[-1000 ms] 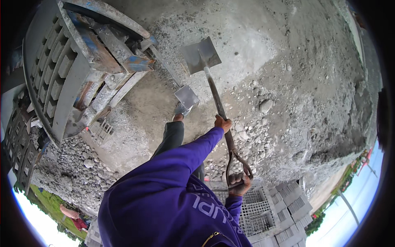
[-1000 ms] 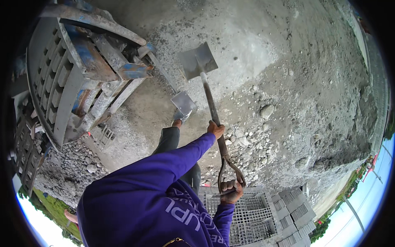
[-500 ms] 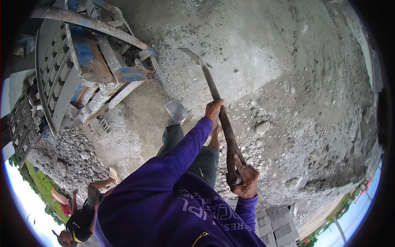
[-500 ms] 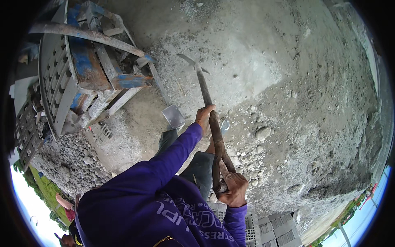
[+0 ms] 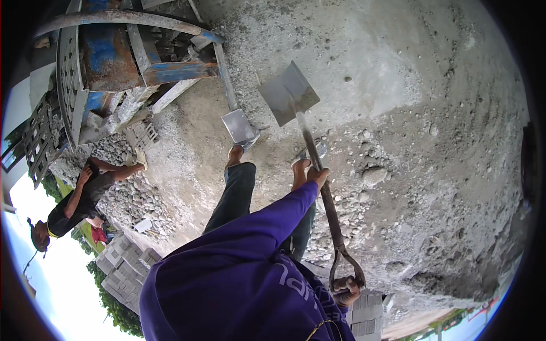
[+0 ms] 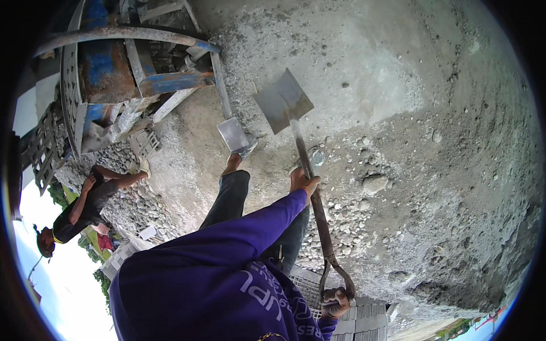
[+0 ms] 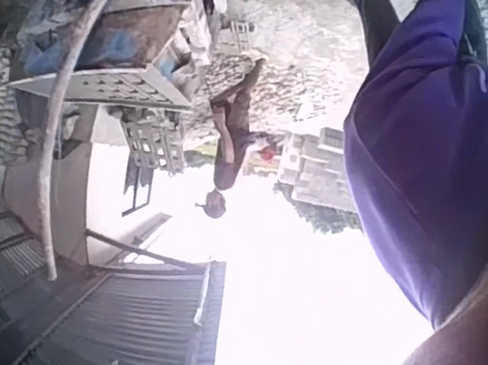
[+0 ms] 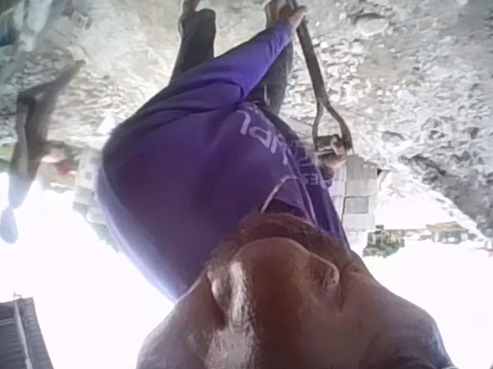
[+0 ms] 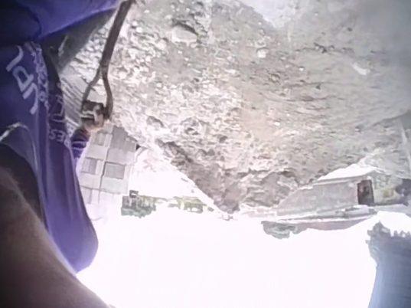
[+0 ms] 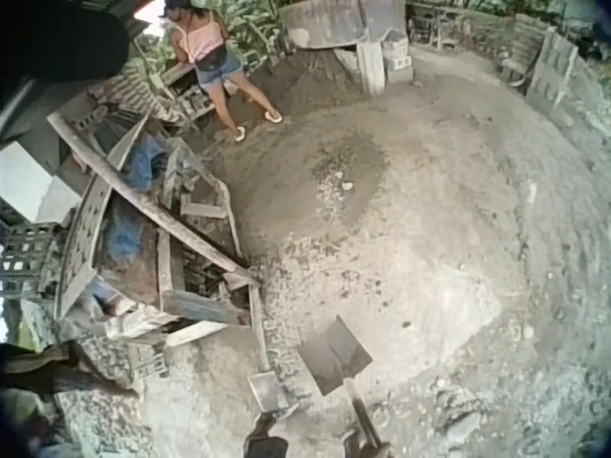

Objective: The person uses a shovel to scrape and move loose debris and dust on a concrete floor. They then use a metal rod to scrape and clean the interior surfaces of a concrete block mold, removing residue from the cavities.

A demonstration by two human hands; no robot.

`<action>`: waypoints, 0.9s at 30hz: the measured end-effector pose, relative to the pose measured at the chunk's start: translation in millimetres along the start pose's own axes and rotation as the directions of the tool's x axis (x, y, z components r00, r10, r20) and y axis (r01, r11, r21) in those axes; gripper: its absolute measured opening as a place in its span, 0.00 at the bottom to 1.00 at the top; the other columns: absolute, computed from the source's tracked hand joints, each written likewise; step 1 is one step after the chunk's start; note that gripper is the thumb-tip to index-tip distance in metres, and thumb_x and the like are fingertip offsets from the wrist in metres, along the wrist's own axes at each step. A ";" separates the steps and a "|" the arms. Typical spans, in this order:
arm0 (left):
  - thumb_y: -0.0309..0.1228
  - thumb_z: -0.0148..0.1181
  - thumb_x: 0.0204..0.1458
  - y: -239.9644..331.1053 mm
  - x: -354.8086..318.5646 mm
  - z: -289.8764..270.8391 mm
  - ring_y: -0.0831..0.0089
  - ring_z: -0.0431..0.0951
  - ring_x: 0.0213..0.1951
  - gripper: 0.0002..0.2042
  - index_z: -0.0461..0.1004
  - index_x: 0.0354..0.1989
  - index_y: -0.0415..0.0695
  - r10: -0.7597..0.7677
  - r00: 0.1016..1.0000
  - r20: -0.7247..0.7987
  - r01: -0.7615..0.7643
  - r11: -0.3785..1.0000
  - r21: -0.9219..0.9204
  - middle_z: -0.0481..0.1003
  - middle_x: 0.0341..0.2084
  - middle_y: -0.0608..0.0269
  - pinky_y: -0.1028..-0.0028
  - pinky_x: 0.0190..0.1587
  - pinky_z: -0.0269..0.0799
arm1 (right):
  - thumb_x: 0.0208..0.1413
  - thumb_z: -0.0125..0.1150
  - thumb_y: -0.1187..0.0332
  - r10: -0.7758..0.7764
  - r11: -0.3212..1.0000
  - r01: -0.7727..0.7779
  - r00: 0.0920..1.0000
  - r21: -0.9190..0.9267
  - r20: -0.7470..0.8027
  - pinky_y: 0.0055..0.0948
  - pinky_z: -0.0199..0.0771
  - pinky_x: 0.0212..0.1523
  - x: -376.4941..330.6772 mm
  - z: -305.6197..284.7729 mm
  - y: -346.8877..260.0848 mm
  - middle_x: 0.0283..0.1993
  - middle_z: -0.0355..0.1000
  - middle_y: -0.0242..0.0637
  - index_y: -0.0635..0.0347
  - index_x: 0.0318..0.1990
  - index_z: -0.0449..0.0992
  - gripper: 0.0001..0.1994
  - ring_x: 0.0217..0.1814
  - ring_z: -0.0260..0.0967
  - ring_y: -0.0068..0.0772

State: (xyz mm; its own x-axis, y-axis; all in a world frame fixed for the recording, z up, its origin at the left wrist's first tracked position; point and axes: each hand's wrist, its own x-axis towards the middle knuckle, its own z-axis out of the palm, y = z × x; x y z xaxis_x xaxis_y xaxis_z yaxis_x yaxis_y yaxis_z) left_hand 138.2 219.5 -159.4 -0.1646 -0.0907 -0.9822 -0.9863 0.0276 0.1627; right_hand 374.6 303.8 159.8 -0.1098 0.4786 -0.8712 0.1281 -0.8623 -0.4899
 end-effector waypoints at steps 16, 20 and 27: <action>0.32 0.60 0.48 161.2 200.1 -121.2 0.62 0.73 0.16 0.13 0.70 0.35 0.33 0.148 0.957 -0.251 -0.138 0.989 0.055 0.73 0.20 0.52 0.61 0.19 0.72 | 0.51 0.59 0.69 0.004 0.967 0.062 0.966 -0.246 0.257 0.29 0.63 0.19 136.1 143.8 171.6 0.15 0.59 0.30 0.73 0.60 0.64 0.29 0.14 0.60 0.28; 0.33 0.62 0.46 113.5 186.2 -111.4 0.59 0.77 0.20 0.17 0.71 0.37 0.31 0.334 0.903 -0.272 -0.194 0.879 0.436 0.74 0.22 0.50 0.59 0.22 0.74 | 0.53 0.61 0.64 0.240 0.962 -0.252 0.964 0.109 0.118 0.31 0.60 0.18 125.9 140.2 132.9 0.14 0.62 0.33 0.60 0.23 0.68 0.13 0.13 0.60 0.31; 0.33 0.62 0.45 58.5 137.6 -106.1 0.63 0.77 0.21 0.17 0.71 0.37 0.30 0.172 0.957 -0.234 -0.105 0.956 0.274 0.74 0.23 0.52 0.63 0.22 0.72 | 0.52 0.56 0.66 0.180 0.983 -0.182 0.978 0.008 0.103 0.32 0.63 0.18 53.9 81.2 136.8 0.14 0.62 0.37 0.64 0.28 0.70 0.09 0.13 0.61 0.34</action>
State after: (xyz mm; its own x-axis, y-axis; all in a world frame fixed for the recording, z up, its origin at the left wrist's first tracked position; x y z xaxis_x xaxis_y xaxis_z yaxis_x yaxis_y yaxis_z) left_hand 56.6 103.0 -275.1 -0.3297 -0.3148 -0.8901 -0.9224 0.3084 0.2326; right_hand 306.3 198.1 48.5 -0.1856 0.2955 -0.9371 0.1384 -0.9363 -0.3227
